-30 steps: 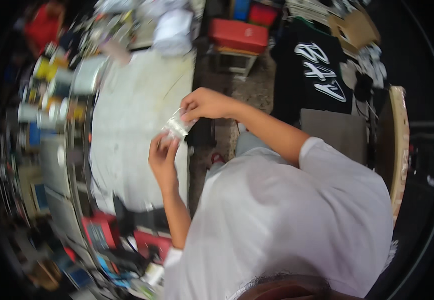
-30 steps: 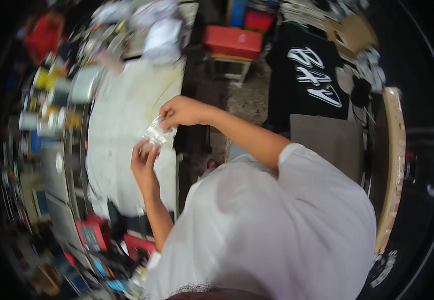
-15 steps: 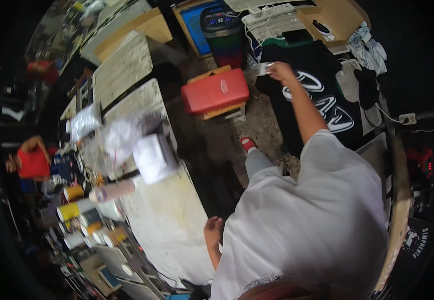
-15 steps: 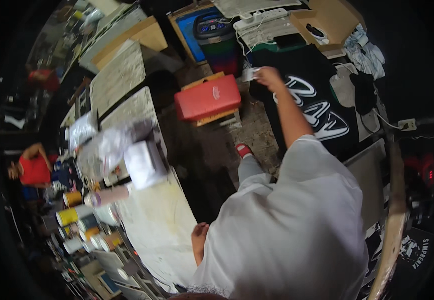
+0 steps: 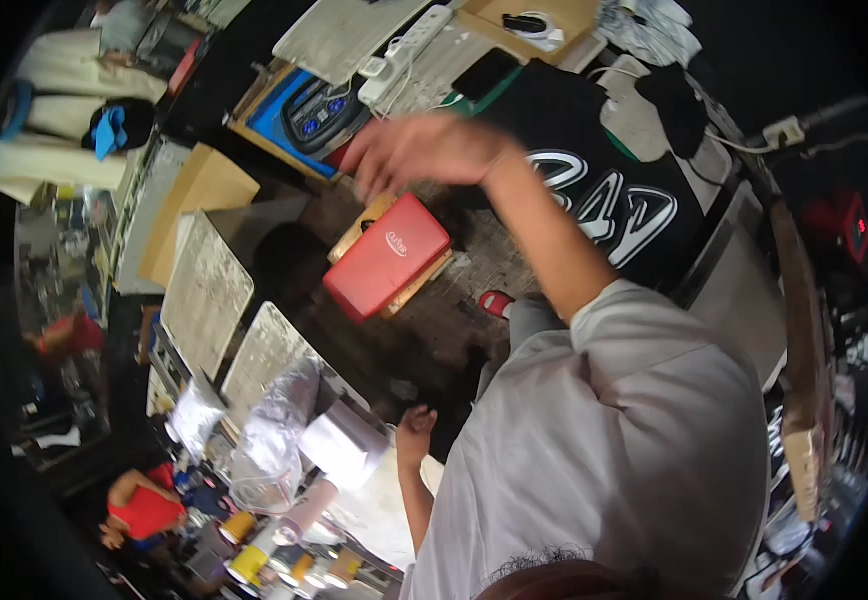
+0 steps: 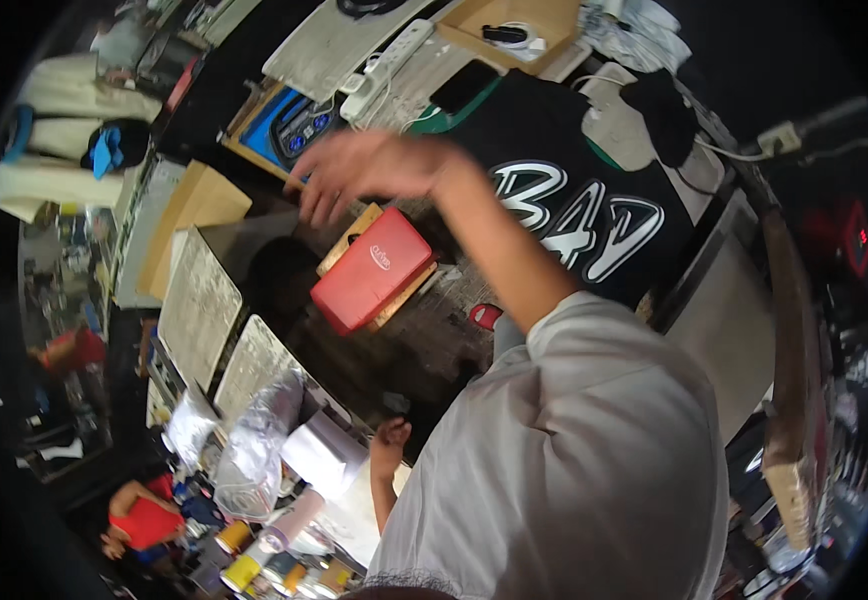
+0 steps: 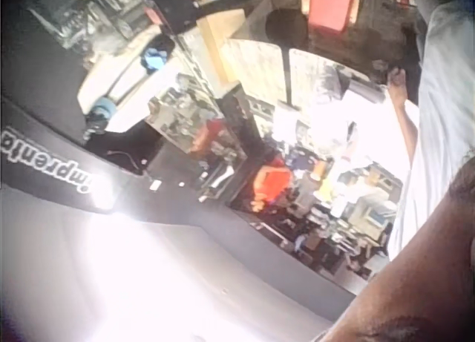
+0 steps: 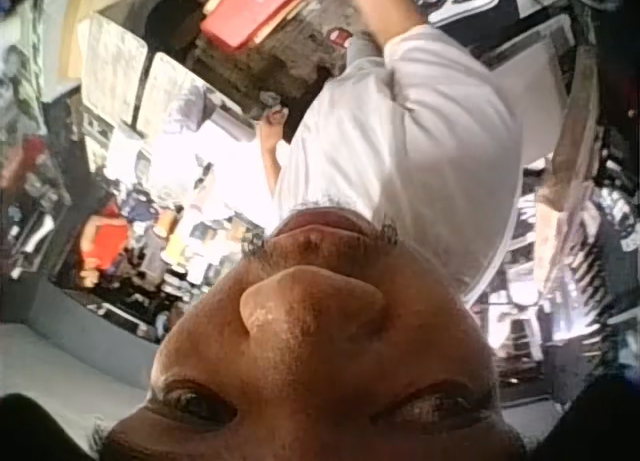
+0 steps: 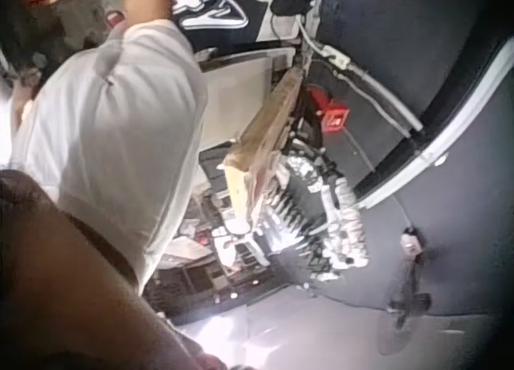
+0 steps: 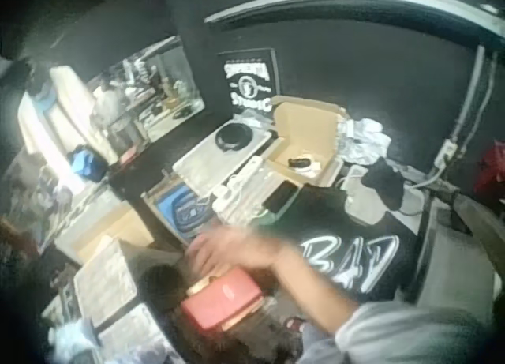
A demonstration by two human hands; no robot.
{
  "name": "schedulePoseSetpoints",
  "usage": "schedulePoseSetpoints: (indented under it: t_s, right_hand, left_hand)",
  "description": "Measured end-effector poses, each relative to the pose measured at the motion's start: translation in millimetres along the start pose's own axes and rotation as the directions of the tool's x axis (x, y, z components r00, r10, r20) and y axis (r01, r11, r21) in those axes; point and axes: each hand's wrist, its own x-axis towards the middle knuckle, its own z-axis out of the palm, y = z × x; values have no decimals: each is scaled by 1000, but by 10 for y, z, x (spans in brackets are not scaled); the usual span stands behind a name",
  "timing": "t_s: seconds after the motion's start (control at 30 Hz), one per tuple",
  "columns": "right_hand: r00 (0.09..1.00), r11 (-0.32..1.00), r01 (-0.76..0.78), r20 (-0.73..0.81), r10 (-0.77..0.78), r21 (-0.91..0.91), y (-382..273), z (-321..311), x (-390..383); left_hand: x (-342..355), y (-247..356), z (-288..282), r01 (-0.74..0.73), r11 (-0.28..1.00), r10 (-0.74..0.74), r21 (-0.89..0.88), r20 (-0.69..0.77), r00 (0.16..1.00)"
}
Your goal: The person flattens printed garments, presses them using a heat press machine, opens a small plastic packet, and arranges the pressed garments.
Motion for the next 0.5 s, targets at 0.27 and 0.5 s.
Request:
schedulePoseSetpoints:
  t_s: [0.27,0.5]
  right_hand:
    - [819,916,-248,436,373,-316,940,1928,-130]
    - [716,588,-692,-503,483,-420,1781,2229,-2358]
  left_hand:
    - [922,1735,143,-529,848,511,21,230,828]
    - [1293,1815,1207,-704,707,537,-71,702,468]
